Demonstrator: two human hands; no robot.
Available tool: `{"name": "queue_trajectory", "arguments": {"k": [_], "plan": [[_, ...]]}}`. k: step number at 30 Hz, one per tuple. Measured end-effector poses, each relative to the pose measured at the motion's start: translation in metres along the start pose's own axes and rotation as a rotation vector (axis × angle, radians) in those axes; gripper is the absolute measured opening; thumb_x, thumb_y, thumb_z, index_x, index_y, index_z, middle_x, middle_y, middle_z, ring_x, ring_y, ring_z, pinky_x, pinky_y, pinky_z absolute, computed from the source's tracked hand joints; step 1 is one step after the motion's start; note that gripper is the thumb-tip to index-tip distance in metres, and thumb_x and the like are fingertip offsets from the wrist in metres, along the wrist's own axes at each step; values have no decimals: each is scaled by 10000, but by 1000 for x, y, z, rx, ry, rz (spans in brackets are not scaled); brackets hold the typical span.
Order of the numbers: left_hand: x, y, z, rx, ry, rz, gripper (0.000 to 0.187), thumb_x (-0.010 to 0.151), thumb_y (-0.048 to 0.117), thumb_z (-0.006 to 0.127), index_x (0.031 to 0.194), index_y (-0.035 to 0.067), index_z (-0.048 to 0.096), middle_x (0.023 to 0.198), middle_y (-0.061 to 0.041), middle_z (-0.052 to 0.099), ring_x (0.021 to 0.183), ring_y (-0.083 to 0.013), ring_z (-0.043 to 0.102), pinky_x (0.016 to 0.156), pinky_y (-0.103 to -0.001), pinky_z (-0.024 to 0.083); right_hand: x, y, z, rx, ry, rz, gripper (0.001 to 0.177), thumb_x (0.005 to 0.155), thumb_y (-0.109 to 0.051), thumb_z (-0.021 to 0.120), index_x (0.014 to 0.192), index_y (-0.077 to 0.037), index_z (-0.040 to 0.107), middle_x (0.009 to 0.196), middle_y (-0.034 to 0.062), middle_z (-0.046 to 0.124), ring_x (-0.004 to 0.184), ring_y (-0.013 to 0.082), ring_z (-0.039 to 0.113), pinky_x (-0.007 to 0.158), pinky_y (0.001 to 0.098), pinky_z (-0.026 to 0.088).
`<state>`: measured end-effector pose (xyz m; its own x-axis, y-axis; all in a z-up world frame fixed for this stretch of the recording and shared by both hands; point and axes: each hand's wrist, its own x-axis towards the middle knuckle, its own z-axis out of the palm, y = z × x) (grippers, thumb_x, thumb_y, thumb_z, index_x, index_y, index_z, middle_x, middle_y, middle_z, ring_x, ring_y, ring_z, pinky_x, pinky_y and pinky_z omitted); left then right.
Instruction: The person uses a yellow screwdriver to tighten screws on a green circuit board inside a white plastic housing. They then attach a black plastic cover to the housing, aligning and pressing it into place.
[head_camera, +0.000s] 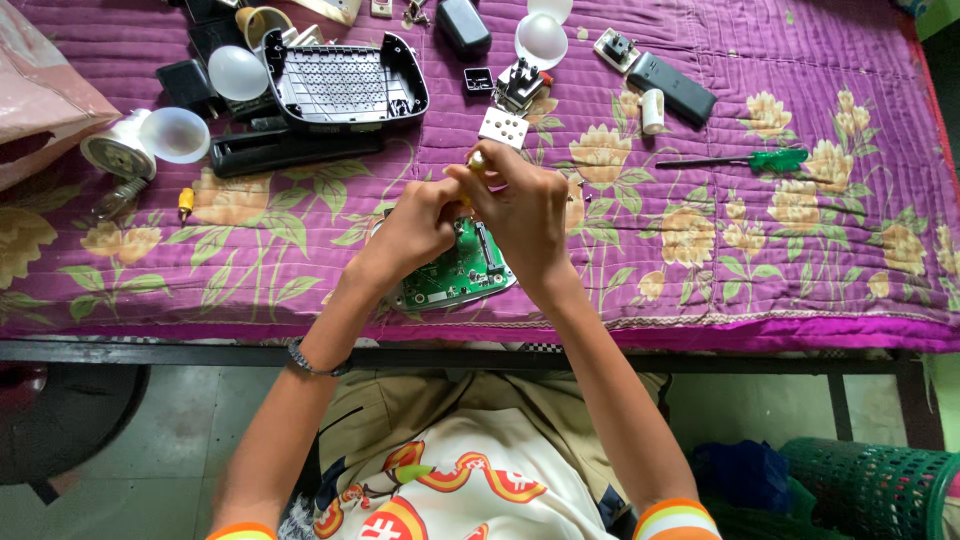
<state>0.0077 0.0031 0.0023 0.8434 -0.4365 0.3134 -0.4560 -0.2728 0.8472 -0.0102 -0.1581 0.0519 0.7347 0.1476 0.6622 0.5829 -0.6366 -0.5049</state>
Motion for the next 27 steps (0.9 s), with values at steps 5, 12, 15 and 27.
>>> {"name": "queue_trajectory", "arguments": {"k": [5,12,15,27], "plan": [[1,8,6,-5,9,43,319,827,-137,534,1090,-35,683,793,-196,688,666,-247,668,642,-373,509,-7,13,-8,-2,28,121,282,911,-237,840,998,-8,698,833,92,770,735,166,792,595,270,627],[-20,11,4,514,321,338,357,872,118,752,1218,44,700,1321,-153,704,1272,-310,649,1120,-447,492,-56,55,-77,505,322,506,172,1007,-139,679,1101,4,696,937,148,757,816,202,779,717,337,685],[-36,2,-14,580,220,165,486,839,189,823,1278,32,687,1304,-174,679,1220,-331,619,1036,-472,461,-88,73,-103,460,346,699,150,1008,-103,680,1100,15,693,932,149,739,839,204,765,722,337,698],[-38,33,-32,325,443,85,211,818,63,820,1020,61,761,1019,-84,747,962,-242,720,840,-338,562,-113,97,-109,185,282,756,233,1042,-138,624,1231,-3,637,1073,125,758,1026,171,746,832,265,617]]}}
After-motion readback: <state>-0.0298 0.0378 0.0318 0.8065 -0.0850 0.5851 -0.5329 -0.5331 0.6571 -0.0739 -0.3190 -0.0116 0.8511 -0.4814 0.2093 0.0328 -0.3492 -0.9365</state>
